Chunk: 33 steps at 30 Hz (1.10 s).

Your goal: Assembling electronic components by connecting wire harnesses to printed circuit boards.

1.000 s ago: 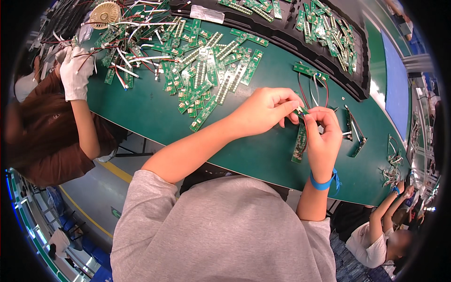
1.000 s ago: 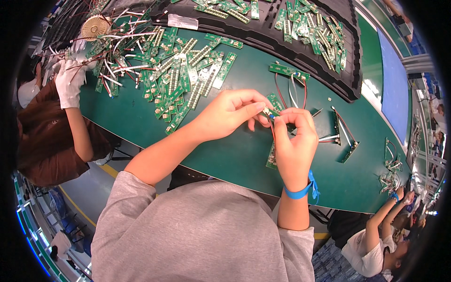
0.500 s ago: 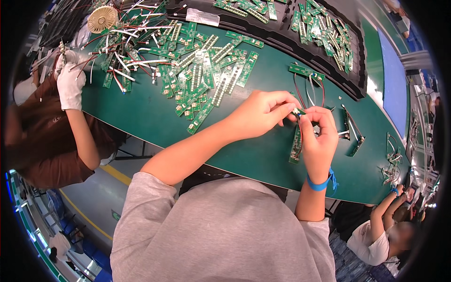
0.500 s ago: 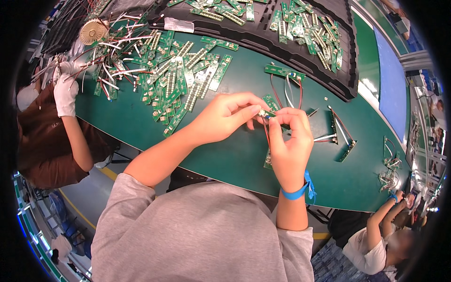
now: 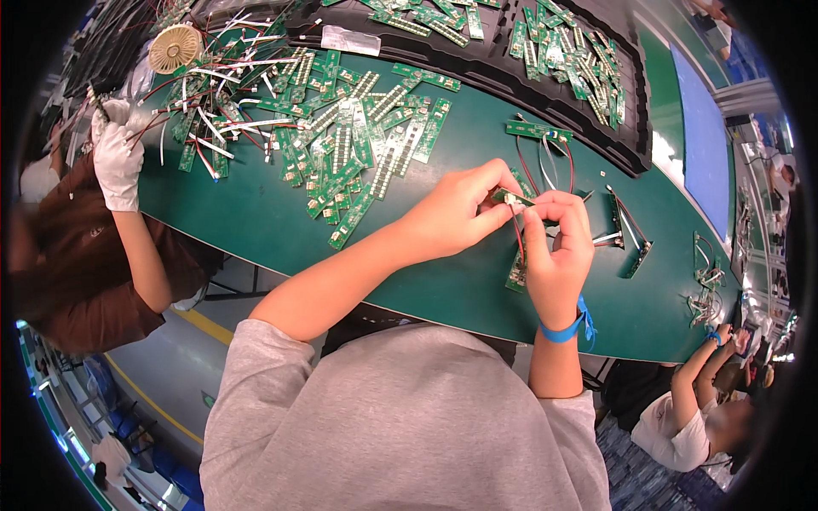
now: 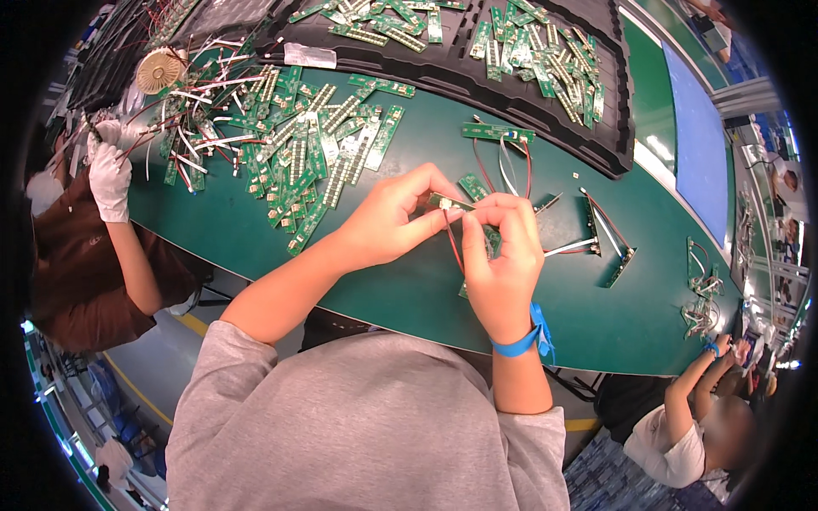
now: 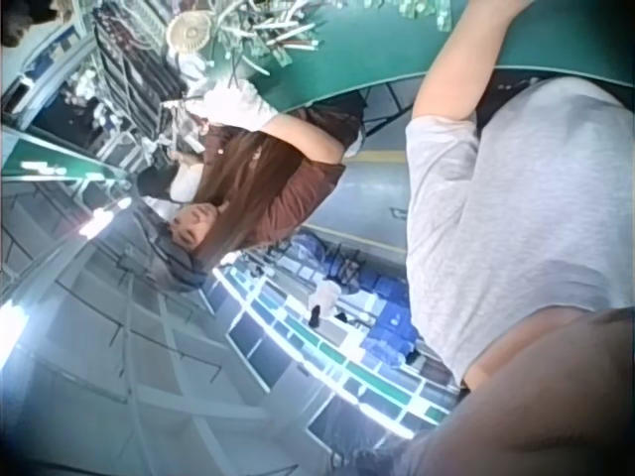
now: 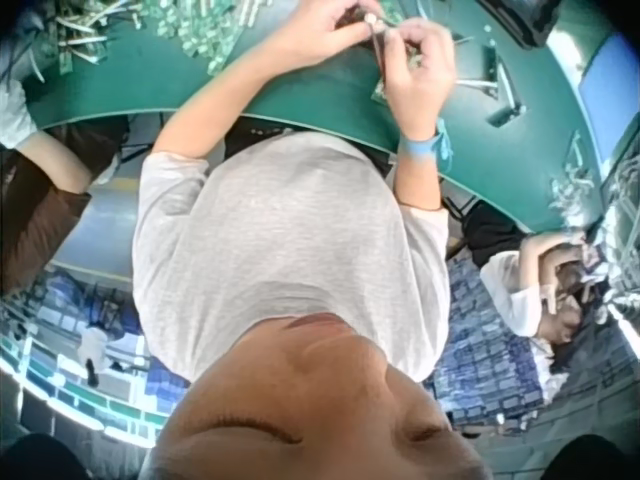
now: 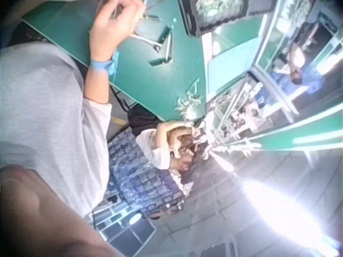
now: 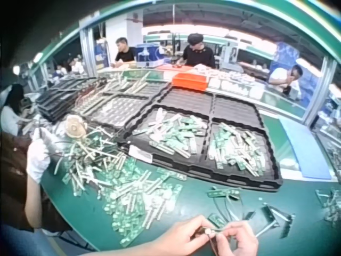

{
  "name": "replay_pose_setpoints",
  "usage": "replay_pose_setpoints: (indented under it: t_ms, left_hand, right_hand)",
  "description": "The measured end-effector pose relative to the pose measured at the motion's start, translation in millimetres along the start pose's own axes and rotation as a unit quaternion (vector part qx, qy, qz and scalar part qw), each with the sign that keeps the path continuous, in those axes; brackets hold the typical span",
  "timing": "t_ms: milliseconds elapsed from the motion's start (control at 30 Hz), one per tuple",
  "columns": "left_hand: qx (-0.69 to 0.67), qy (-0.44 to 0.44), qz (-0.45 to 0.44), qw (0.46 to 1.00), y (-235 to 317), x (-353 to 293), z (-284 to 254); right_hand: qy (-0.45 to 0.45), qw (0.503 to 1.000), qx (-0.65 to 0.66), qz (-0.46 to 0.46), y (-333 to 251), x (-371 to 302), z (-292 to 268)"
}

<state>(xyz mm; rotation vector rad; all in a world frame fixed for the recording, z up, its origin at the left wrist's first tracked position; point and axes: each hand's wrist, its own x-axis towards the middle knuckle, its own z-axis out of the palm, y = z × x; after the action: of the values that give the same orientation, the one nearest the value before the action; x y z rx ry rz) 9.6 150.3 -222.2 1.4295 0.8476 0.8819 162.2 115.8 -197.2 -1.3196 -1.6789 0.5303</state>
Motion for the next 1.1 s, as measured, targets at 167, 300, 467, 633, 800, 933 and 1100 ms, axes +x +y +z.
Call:
replay_pose_setpoints:
  t_ms: [167,300,467,633,800,933,1100]
  left_hand:
    - [0.085,0.023,0.090,0.992,-3,0,1]
    - [0.112,0.010,0.085,0.990,1,-2,0]
    - [0.104,-0.010,0.009,0.995,-2,1,0]
    - [0.118,-0.039,0.011,0.992,2,3,3]
    - [0.093,-0.030,0.063,0.993,-11,3,5]
    - [0.064,-0.001,0.036,0.997,-10,4,3]
    - [0.069,0.044,0.032,0.996,-3,4,0]
  right_hand:
    - [0.011,0.999,-0.034,-0.023,-5,-3,4]
    - [0.015,0.999,-0.037,-0.034,-5,-6,3]
    - [-0.007,0.999,0.024,0.021,-1,-12,0]
    - [0.026,0.998,0.039,0.036,5,-22,-5]
    - [0.014,0.995,0.022,0.097,6,-23,-9]
    - [0.001,0.998,-0.024,0.066,8,-24,-15]
    - [0.026,0.997,-0.045,0.061,4,-14,-25]
